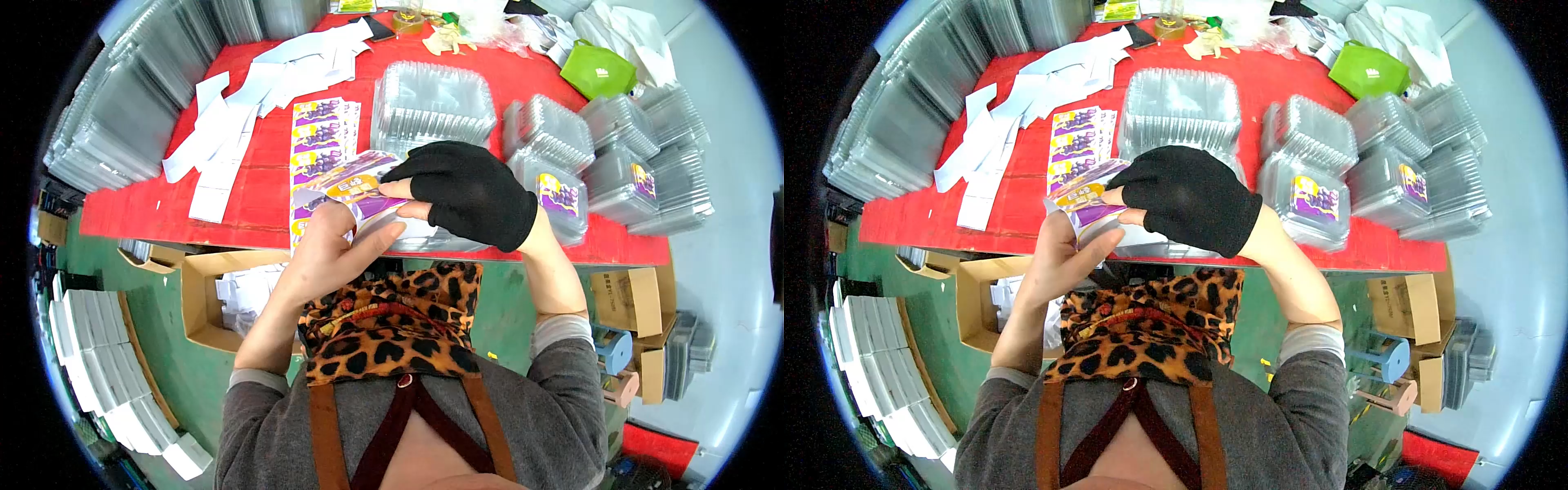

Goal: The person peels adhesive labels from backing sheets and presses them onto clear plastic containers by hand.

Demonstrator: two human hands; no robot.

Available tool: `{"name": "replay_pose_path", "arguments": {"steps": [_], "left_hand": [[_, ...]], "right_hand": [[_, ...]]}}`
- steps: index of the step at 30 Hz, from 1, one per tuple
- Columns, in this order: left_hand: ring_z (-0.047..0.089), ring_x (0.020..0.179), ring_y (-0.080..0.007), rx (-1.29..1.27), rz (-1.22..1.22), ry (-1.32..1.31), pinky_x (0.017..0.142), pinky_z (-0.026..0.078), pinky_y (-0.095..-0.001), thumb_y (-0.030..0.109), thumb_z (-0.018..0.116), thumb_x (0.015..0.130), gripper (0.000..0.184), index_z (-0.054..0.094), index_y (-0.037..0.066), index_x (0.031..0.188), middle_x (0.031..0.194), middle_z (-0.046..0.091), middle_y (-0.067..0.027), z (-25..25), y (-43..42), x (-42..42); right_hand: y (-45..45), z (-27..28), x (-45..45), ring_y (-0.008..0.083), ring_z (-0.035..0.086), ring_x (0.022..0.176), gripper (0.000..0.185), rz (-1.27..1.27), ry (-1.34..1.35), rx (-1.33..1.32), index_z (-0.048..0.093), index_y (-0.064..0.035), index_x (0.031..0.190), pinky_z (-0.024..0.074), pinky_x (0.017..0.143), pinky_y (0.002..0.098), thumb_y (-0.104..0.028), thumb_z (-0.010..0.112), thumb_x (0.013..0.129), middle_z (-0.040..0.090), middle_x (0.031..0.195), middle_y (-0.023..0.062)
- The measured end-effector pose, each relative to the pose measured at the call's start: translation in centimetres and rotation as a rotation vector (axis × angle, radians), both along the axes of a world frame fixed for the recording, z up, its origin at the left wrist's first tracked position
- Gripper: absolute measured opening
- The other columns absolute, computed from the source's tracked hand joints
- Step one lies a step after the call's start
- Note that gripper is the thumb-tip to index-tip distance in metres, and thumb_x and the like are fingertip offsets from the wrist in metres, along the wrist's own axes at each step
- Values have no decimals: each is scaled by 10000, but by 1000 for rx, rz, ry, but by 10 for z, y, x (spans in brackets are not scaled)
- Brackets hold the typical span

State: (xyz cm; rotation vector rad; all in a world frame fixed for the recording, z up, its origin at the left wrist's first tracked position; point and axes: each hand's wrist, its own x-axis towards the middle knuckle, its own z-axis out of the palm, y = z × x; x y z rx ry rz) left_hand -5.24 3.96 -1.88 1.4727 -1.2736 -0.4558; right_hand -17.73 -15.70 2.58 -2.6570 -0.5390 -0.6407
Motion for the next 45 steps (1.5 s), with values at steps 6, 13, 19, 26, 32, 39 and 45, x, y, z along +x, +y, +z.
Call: {"name": "replay_pose_path", "arguments": {"steps": [6,13,19,26,32,39,45], "left_hand": [[603,599,-396,32,105,-279,532,436,-426,111,713,899,291,597,-44,682,638,597,-221,-12,-1,2],[624,675,-347,-33,82,-227,616,475,-379,117,676,932,191,648,-62,869,724,623,-235,6,-5,-2],[618,860,-101,-6,-1,379,775,495,-252,182,656,982,283,653,-38,1160,1029,707,-21,3,-15,15],[565,1241,-312,-303,-75,1168,1024,491,-513,142,484,1015,424,431,-72,1377,1344,560,-195,33,-46,40],[519,1310,-343,-307,-99,1114,1071,462,-598,155,444,1026,483,363,-74,1444,1419,512,-197,37,-50,36],[546,1278,-356,-262,-29,1112,1057,474,-596,152,456,1018,491,363,-114,1420,1403,515,-225,24,-46,39],[548,1268,-389,-240,16,1075,1035,509,-557,161,456,1018,514,337,-153,1408,1390,507,-267,19,-46,37]], "right_hand": [[-5,1,8,319,698,882,234,28,108,205,744,-34,989,558,777,402,-187,759,813,728,939,140],[-15,13,-5,243,715,827,181,-135,147,472,748,-17,985,550,738,336,-160,724,876,736,922,151],[-36,1,-81,247,671,916,207,-610,-792,464,694,31,991,544,824,381,-155,612,952,697,1019,168],[33,-19,-77,329,721,945,177,-187,-257,41,726,-22,987,598,830,422,-36,753,812,722,1002,167],[9,-71,-58,315,709,951,298,-372,-291,-156,726,-42,1045,595,828,416,-80,766,753,717,1053,132],[0,-77,-44,315,698,988,328,-372,-195,-162,699,-39,1086,580,829,399,-92,721,763,710,1077,140],[-7,-82,-42,314,702,971,321,-325,-76,-144,690,-45,1117,579,786,396,-110,697,803,713,1085,130]]}}
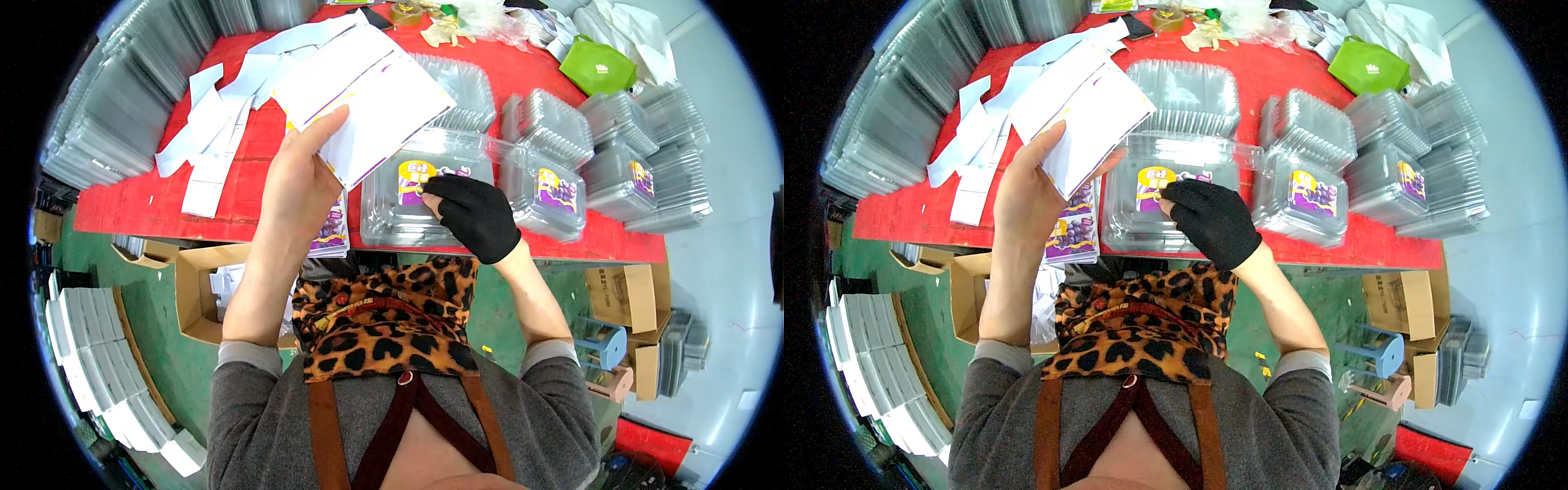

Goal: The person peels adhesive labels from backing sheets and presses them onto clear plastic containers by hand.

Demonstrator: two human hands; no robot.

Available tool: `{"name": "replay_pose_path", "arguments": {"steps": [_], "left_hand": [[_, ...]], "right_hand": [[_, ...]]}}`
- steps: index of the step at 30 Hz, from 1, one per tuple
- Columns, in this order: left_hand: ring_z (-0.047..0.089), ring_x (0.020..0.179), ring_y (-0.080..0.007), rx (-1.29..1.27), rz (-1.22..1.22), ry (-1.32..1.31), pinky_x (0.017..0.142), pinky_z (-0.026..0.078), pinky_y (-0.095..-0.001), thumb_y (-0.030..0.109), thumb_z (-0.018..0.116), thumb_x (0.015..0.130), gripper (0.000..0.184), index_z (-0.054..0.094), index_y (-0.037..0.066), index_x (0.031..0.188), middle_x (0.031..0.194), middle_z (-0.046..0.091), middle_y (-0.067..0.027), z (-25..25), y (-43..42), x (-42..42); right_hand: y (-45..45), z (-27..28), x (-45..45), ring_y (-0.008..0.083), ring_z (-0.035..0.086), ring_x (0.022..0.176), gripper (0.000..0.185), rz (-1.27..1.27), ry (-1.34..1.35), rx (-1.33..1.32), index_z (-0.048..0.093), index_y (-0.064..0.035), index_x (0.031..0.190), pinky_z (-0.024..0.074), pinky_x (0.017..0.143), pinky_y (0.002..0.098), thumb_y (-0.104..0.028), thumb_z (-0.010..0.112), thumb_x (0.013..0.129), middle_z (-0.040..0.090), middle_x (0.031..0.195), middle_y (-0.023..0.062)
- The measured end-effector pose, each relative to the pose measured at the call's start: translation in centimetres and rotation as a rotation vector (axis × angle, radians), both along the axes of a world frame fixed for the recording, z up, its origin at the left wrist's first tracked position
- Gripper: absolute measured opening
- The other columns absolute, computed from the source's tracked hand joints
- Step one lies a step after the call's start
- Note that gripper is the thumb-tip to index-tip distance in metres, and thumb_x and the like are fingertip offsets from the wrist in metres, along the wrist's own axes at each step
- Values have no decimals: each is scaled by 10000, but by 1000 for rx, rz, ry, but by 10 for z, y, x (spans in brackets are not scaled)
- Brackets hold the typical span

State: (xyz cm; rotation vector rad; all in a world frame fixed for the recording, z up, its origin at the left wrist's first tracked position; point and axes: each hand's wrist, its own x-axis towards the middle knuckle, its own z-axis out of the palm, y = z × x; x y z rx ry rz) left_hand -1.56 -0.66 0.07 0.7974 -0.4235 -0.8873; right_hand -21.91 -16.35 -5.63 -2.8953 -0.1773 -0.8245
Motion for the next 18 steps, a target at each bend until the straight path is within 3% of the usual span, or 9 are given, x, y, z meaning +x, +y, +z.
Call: {"name": "replay_pose_path", "arguments": {"steps": [4,7,10,12,15,16,18], "left_hand": [[555,1267,-368,14,-6,43,1030,516,-537,132,483,1008,499,353,-147,1400,1383,517,-258,-3,3,1],[587,1236,-319,32,6,49,1016,530,-477,102,529,987,465,410,-123,1376,1358,553,-223,-1,4,-2],[629,1172,-260,57,42,32,973,547,-400,72,580,961,430,457,-81,1345,1302,598,-183,1,6,-6],[663,1105,-212,12,38,66,918,567,-333,50,616,939,409,475,-40,1313,1232,637,-154,2,7,-8],[664,1101,-209,25,22,58,906,566,-334,48,614,936,415,474,-36,1318,1232,640,-145,-1,11,-5],[665,1099,-209,30,21,56,900,566,-335,49,614,936,417,474,-37,1318,1233,640,-143,-1,11,-5],[666,1094,-208,36,13,52,888,566,-336,52,614,934,419,474,-39,1319,1235,639,-140,0,12,-7]], "right_hand": [[2,0,1,320,676,1081,308,-57,162,169,697,-56,1140,555,919,424,-127,701,841,695,1178,136],[13,10,7,333,576,1246,431,20,203,259,639,-74,1265,460,1058,459,-179,712,853,614,1330,149],[27,8,7,356,506,1316,481,12,221,152,621,-61,1281,412,1088,448,-229,734,845,583,1357,182],[28,7,1,375,548,1226,529,-69,202,196,593,-49,1302,437,1036,453,-269,738,844,601,1303,187],[20,5,-21,379,590,1076,595,-335,213,267,589,-50,1298,469,931,459,-376,749,826,637,1159,197],[15,1,-26,384,595,1063,608,-393,148,161,598,-53,1288,470,923,457,-410,748,819,640,1132,199],[16,5,-40,393,594,1088,591,-479,199,306,610,-53,1268,460,952,476,-410,750,819,638,1176,196]]}}
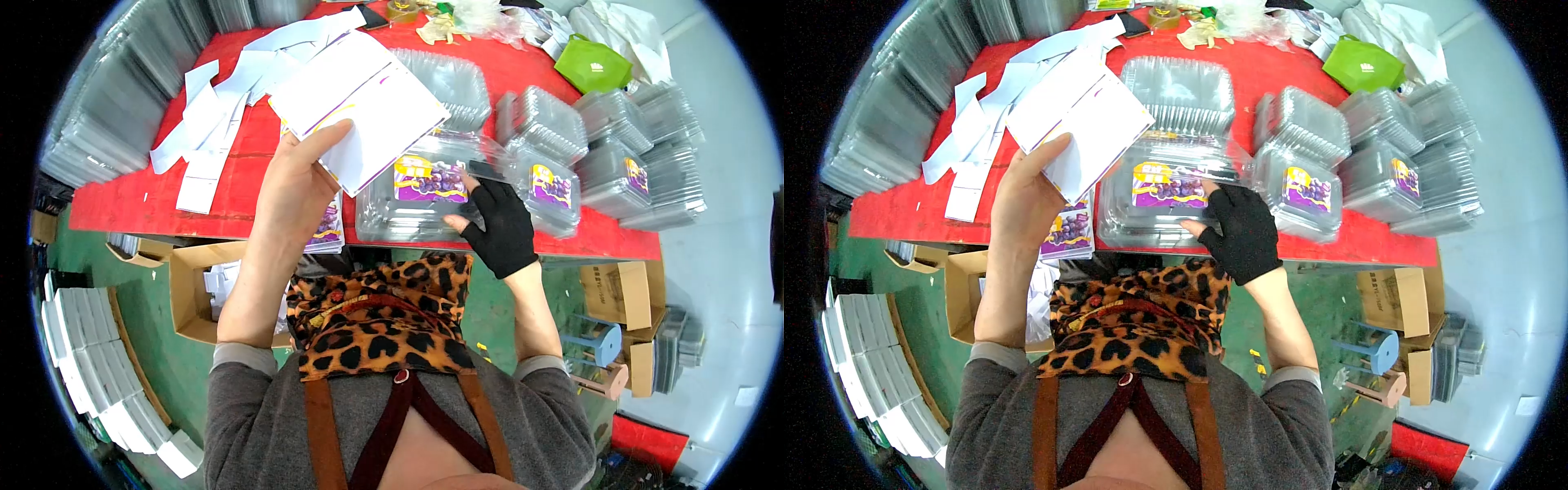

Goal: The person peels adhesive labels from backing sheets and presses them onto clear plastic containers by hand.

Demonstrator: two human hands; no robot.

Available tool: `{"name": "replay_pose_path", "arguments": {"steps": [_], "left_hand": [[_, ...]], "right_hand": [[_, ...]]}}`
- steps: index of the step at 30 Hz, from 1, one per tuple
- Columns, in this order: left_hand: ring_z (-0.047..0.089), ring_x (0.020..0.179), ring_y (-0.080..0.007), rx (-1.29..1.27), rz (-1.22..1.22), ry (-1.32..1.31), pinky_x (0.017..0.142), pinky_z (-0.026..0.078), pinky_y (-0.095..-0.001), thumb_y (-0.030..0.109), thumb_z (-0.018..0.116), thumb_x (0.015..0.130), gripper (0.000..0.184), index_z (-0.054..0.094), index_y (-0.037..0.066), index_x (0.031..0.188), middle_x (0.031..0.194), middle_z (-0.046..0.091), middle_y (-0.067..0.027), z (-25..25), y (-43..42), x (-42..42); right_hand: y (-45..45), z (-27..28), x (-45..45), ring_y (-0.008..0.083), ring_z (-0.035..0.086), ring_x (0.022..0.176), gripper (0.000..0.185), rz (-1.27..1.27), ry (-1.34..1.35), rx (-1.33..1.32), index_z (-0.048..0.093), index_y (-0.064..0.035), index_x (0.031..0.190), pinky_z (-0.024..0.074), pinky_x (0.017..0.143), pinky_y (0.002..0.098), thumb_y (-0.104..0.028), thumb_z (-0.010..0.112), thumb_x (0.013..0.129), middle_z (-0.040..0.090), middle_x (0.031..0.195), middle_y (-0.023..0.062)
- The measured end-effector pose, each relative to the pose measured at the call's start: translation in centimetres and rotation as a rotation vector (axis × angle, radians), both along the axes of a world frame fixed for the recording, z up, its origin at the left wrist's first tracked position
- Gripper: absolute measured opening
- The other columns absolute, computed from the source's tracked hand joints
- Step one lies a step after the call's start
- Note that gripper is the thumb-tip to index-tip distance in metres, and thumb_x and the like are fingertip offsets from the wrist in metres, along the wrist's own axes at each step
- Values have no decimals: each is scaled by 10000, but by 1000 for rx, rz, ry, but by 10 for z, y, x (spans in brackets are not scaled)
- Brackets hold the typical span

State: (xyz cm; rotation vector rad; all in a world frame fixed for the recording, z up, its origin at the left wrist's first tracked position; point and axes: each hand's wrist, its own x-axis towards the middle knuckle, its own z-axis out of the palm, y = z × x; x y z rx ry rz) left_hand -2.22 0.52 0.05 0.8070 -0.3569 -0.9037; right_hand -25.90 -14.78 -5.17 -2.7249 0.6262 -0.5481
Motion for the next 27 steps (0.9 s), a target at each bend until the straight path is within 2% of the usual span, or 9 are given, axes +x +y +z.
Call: {"name": "replay_pose_path", "arguments": {"steps": [3,9,15,18,21,24,25,27], "left_hand": [[672,1079,-205,27,5,9,881,564,-334,61,617,935,390,506,-40,1294,1220,650,-135,-1,1,-2],[692,1029,-201,19,18,28,867,569,-329,64,625,933,306,574,-43,1214,1148,683,-127,0,3,-3],[699,1007,-207,18,5,27,857,573,-337,70,628,933,305,569,-61,1202,1145,682,-138,-5,2,-1],[649,1136,-236,57,-14,-39,960,538,-365,105,602,950,424,510,-73,1324,1281,619,-157,-7,4,-1],[657,1108,-232,51,-15,-40,927,541,-355,108,606,951,412,520,-69,1313,1260,630,-146,-8,5,-1],[680,1036,-205,114,60,-34,894,533,-345,95,643,932,342,564,-72,1220,1138,682,-132,-5,8,-4],[674,1045,-204,137,67,-56,902,524,-344,101,642,935,350,563,-72,1228,1145,679,-129,-4,10,-4],[663,1062,-201,184,83,-99,917,507,-342,115,640,940,365,561,-71,1244,1158,674,-123,-4,16,-6]], "right_hand": [[1,9,-5,378,590,1133,566,232,-106,-151,626,-61,1246,454,976,486,-375,766,797,638,1228,175],[2,8,-5,345,597,1145,572,236,-74,-175,643,-77,1227,469,969,457,-267,811,715,646,1254,125],[1,11,-8,330,629,1085,579,237,-95,-250,645,-86,1231,487,905,438,-248,818,703,666,1215,128],[0,12,-11,322,644,1047,565,213,-130,-300,655,-94,1223,493,869,427,-239,819,702,677,1191,127],[2,17,-12,293,655,1000,490,221,-207,-372,693,-103,1166,503,813,405,-203,819,703,696,1147,100],[-4,21,-17,262,658,944,391,226,-276,-600,733,-107,1075,502,749,382,-154,818,697,713,1086,71],[-5,22,-16,245,652,912,333,190,-327,-598,753,-111,1015,495,711,369,-110,814,688,719,1039,48],[-6,25,-14,247,649,900,332,152,-371,-629,754,-110,1010,491,702,368,-101,815,684,718,1035,42]]}}
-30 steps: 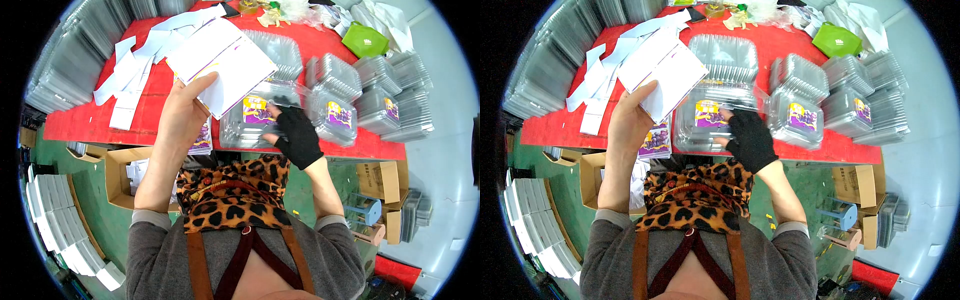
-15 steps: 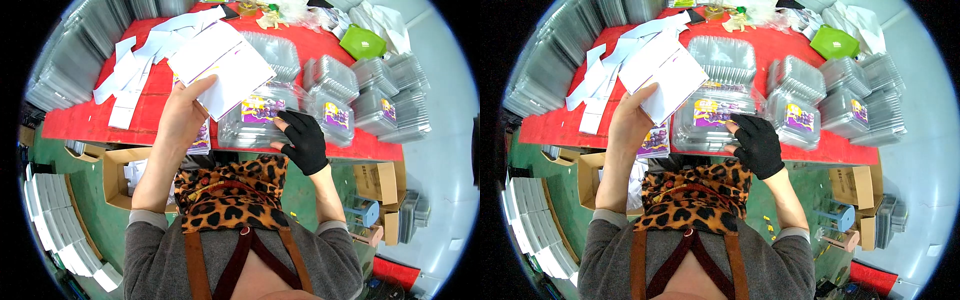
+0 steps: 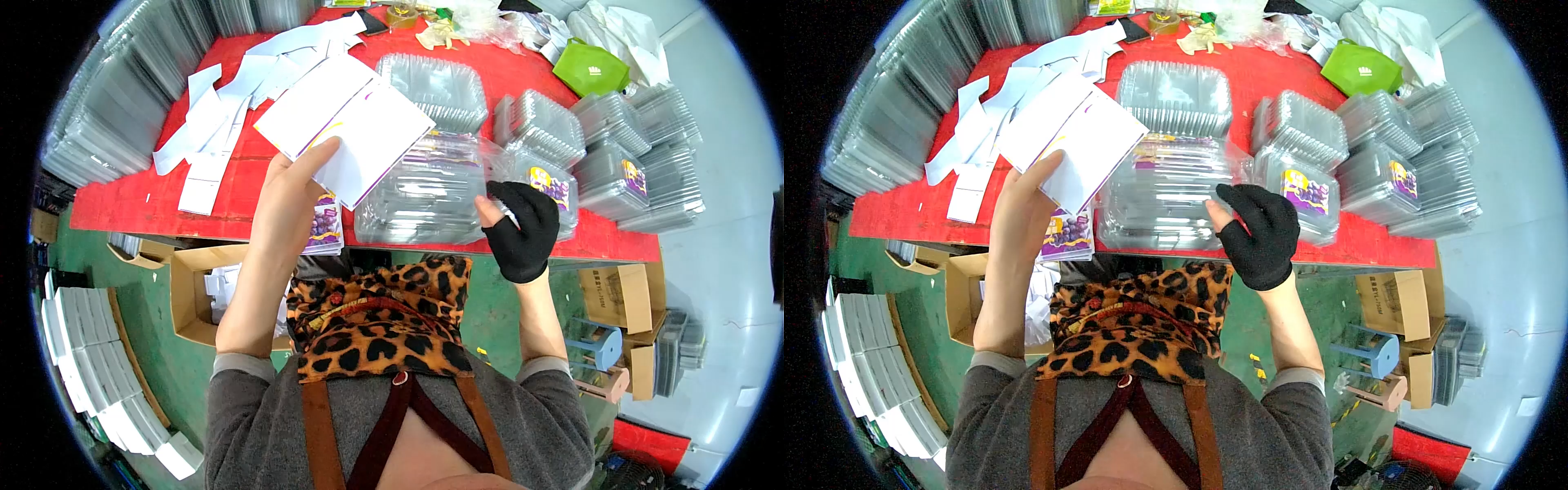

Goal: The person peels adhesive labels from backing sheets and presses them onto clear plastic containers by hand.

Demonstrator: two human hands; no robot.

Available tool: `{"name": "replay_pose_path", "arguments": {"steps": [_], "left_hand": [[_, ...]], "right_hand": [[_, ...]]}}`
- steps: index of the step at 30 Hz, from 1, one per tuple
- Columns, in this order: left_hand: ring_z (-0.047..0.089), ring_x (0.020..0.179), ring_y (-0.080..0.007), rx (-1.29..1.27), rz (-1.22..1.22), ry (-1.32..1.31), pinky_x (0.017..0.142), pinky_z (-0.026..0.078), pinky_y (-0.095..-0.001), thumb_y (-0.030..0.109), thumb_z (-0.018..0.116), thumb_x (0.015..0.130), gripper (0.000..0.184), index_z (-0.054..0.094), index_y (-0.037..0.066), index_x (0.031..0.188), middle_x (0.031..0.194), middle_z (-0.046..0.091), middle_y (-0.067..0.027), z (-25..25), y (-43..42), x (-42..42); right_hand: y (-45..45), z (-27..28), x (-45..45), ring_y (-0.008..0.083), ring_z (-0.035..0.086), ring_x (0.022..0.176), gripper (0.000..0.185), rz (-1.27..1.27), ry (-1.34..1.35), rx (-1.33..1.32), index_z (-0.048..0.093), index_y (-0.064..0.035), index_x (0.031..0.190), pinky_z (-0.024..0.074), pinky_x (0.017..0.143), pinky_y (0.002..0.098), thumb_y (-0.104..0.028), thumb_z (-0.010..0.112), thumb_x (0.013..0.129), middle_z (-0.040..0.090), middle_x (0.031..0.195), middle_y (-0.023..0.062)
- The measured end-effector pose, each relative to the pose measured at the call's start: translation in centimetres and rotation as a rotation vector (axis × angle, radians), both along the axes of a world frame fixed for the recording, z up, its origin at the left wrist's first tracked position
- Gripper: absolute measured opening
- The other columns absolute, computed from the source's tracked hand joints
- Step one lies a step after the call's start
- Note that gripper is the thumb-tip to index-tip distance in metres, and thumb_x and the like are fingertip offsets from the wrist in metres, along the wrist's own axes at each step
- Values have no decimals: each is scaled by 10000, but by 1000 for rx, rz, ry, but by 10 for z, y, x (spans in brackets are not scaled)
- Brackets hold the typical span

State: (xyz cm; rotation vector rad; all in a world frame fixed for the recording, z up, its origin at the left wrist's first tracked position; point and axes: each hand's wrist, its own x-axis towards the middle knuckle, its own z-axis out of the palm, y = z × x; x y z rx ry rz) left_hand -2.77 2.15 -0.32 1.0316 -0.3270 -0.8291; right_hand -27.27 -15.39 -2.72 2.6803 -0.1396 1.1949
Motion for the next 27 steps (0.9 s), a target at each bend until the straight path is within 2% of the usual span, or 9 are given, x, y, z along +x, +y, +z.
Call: {"name": "replay_pose_path", "arguments": {"steps": [5,9,12,16,19,21,24,27], "left_hand": [[660,1051,-186,-46,12,42,908,508,-335,122,635,944,355,577,-69,1239,1166,673,-117,-2,1,-10],[665,1019,-169,-104,77,17,897,510,-325,111,636,938,326,604,-60,1213,1132,684,-113,1,-4,-23],[672,977,-155,-111,5,-58,849,521,-300,94,633,931,291,628,-46,1186,1091,695,-106,-3,-2,-24],[684,874,-144,-2,-66,-186,740,537,-274,84,632,916,269,643,-40,1155,1024,710,-101,-1,2,-31],[686,881,-149,1,-103,-212,748,541,-279,104,642,906,287,639,-35,1157,1030,707,-109,-5,5,-26],[688,884,-153,49,-96,-99,754,543,-281,114,648,898,304,634,-29,1166,1033,707,-108,4,9,-22],[692,892,-158,-33,-94,22,762,546,-287,149,666,893,340,626,-21,1185,1044,706,-107,11,8,-13],[693,889,-143,-60,-177,-41,758,545,-271,163,693,919,301,645,-13,1158,1039,718,-93,-3,5,-3]], "right_hand": [[-3,5,9,251,652,903,322,19,-40,-31,750,-116,990,488,710,364,-113,834,679,716,1034,45],[1,13,16,254,656,919,366,74,-62,46,739,-129,1027,495,752,368,-132,857,681,717,1037,50],[11,25,20,255,655,947,441,72,-140,125,729,-145,1096,492,808,370,-131,872,679,719,1049,59],[11,38,43,255,659,959,407,27,-308,-2,764,-163,1085,497,826,367,-130,864,692,727,1010,48],[29,50,50,258,665,984,327,52,-202,135,785,-201,1035,507,826,375,-166,832,714,730,1032,45],[24,54,46,254,665,1064,298,268,16,-22,779,-216,1059,526,865,391,-237,742,764,722,1105,10],[17,49,49,264,639,1135,375,544,327,61,712,-193,1172,523,922,427,-196,694,797,677,1205,30],[18,38,46,294,625,1148,346,615,393,80,677,-148,1158,512,947,439,-173,654,813,672,1150,68]]}}
